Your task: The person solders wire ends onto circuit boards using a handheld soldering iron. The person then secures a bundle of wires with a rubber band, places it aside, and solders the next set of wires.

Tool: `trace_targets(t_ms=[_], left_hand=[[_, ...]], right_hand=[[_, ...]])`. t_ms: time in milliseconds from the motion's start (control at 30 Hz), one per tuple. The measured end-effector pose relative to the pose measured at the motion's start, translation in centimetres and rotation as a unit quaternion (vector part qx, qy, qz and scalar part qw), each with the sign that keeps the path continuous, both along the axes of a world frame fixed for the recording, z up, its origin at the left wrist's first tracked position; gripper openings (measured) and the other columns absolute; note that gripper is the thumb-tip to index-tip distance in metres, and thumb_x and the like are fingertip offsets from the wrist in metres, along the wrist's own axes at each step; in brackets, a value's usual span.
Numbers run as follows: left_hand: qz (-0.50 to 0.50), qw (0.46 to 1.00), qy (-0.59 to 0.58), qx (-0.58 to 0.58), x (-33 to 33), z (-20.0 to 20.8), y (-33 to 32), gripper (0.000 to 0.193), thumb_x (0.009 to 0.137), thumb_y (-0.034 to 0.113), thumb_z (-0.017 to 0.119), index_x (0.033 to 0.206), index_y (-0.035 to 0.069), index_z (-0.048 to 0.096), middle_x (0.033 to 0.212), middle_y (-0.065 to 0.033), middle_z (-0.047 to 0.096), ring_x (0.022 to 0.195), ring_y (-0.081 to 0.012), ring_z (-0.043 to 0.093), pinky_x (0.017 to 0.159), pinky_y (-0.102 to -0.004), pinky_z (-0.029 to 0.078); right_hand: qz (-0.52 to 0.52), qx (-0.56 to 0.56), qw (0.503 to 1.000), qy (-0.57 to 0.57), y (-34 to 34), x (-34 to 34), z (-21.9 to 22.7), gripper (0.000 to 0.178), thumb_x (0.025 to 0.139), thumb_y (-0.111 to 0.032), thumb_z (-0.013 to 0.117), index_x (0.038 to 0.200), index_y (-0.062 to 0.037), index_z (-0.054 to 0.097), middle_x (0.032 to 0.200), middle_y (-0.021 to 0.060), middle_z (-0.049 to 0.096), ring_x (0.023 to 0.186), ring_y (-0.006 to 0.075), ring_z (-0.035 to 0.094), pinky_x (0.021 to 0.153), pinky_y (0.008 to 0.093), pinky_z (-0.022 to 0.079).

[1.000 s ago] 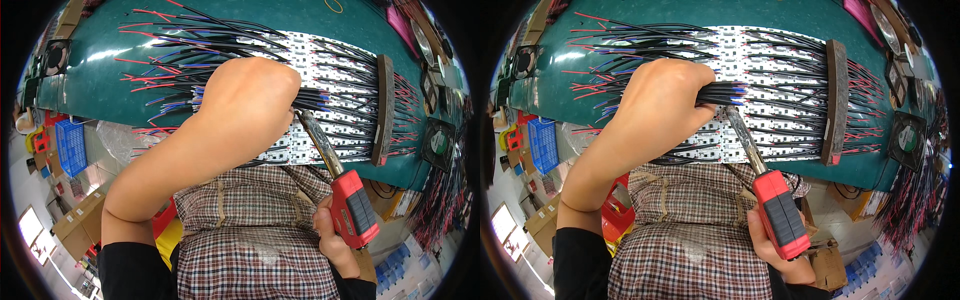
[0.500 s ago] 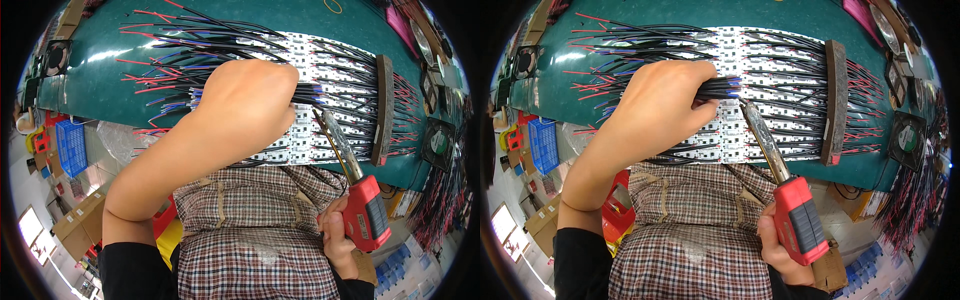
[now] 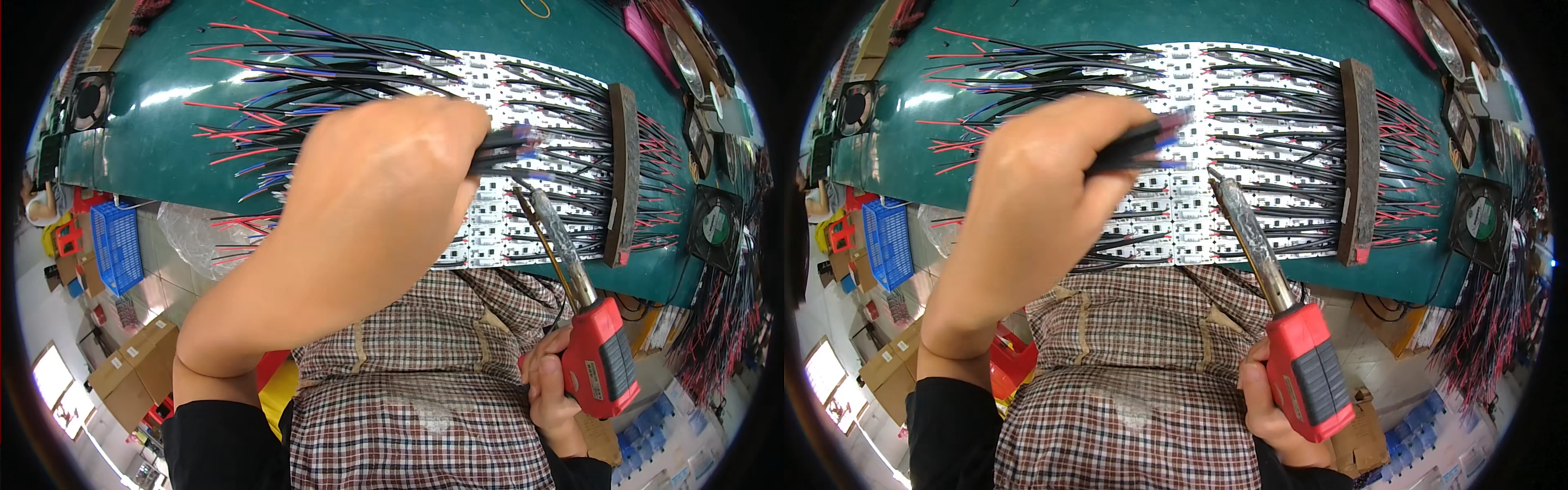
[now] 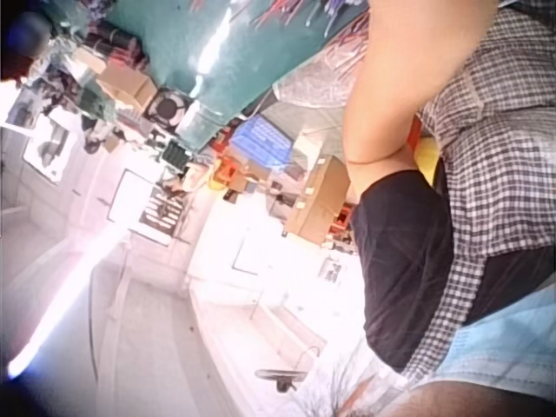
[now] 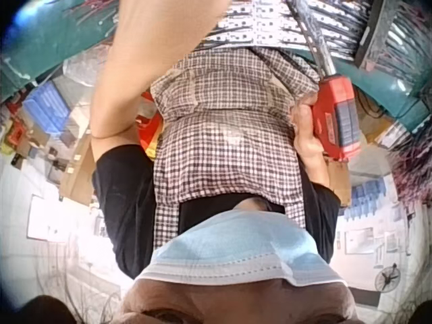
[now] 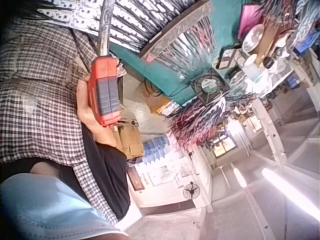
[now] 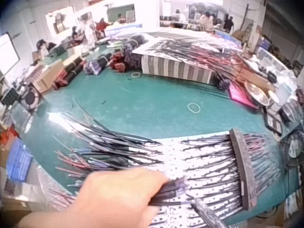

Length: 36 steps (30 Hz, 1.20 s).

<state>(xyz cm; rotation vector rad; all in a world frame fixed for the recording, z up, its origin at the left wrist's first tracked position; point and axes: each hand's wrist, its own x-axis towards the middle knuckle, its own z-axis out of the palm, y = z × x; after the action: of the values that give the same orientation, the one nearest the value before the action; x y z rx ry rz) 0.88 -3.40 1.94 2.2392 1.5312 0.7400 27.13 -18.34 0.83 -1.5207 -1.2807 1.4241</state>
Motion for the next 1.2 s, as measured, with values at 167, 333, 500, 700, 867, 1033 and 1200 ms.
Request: trace_targets(t_ms=[167,333,500,700,867,1033,1200], left_hand=[[0.036,0.99,-0.018,-0.132,0.3,-1.1,-1.0,0.021,0.077,0.007,0.076,0.096,0.003,0.068,0.076,-0.0153,0.067,0.069,-0.0354,0.066,0.062,-0.0421,0.05],[0.022,0.995,0.005,-0.096,0.7,-2.3,-1.5,0.022,0.074,0.009,0.077,0.092,0.002,0.068,0.077,-0.0153,0.067,0.07,-0.0354,0.067,0.063,-0.0425,0.051],[0.026,0.997,0.014,-0.073,0.7,-2.4,-1.6,0.022,0.072,0.009,0.078,0.09,0.001,0.067,0.077,-0.0149,0.068,0.072,-0.0353,0.067,0.064,-0.043,0.051],[0.02,0.996,0.024,-0.081,0.8,-2.3,-1.5,0.021,0.073,0.01,0.078,0.088,0.001,0.067,0.077,-0.0152,0.067,0.071,-0.0361,0.066,0.064,-0.0435,0.051],[0.01,0.997,0.014,-0.072,0.8,-2.3,-1.2,0.019,0.074,0.01,0.077,0.086,0.0,0.066,0.075,-0.0158,0.066,0.071,-0.0362,0.066,0.064,-0.0442,0.051],[-0.003,0.997,0.025,-0.068,0.7,-2.2,-0.9,0.018,0.075,0.011,0.076,0.083,0.0,0.064,0.074,-0.0163,0.065,0.071,-0.0368,0.066,0.065,-0.0452,0.051],[-0.014,0.996,0.048,-0.075,0.8,-1.9,-0.6,0.018,0.074,0.011,0.076,0.08,0.0,0.062,0.072,-0.0162,0.064,0.071,-0.0373,0.065,0.066,-0.0465,0.051]], right_hand=[[0.088,0.0,0.987,-0.135,-1.7,1.7,-0.2,0.037,0.104,-0.025,0.057,0.126,0.0015,0.046,0.066,0.0015,0.045,0.049,0.0075,0.039,0.052,0.0259,0.04],[0.086,-0.032,0.987,-0.129,-1.5,1.4,0.4,0.03,0.096,-0.016,0.065,0.119,0.0003,0.057,0.081,0.0064,0.058,0.069,0.0168,0.056,0.066,0.0304,0.049],[0.109,-0.045,0.981,-0.157,-0.8,1.4,0.4,0.022,0.087,-0.006,0.075,0.107,0.0,0.069,0.093,0.0111,0.07,0.081,0.0253,0.07,0.073,0.0351,0.056],[0.107,-0.017,0.98,-0.165,-0.4,0.8,0.3,0.019,0.085,-0.006,0.077,0.101,-0.0019,0.068,0.087,0.0099,0.068,0.074,0.0244,0.068,0.064,0.0357,0.053],[0.052,-0.078,0.989,-0.116,-0.4,0.1,0.4,0.022,0.086,-0.006,0.076,0.106,0.0002,0.068,0.088,0.0102,0.068,0.076,0.0248,0.068,0.068,0.0357,0.055],[0.079,-0.048,0.987,-0.129,0.1,-0.1,0.4,0.023,0.086,-0.005,0.075,0.106,0.0018,0.067,0.09,0.0114,0.067,0.078,0.0251,0.068,0.069,0.0359,0.055],[0.108,-0.021,0.984,-0.143,0.0,0.1,0.1,0.021,0.085,-0.003,0.075,0.104,0.0018,0.067,0.088,0.0109,0.066,0.077,0.0251,0.067,0.067,0.0357,0.055]])
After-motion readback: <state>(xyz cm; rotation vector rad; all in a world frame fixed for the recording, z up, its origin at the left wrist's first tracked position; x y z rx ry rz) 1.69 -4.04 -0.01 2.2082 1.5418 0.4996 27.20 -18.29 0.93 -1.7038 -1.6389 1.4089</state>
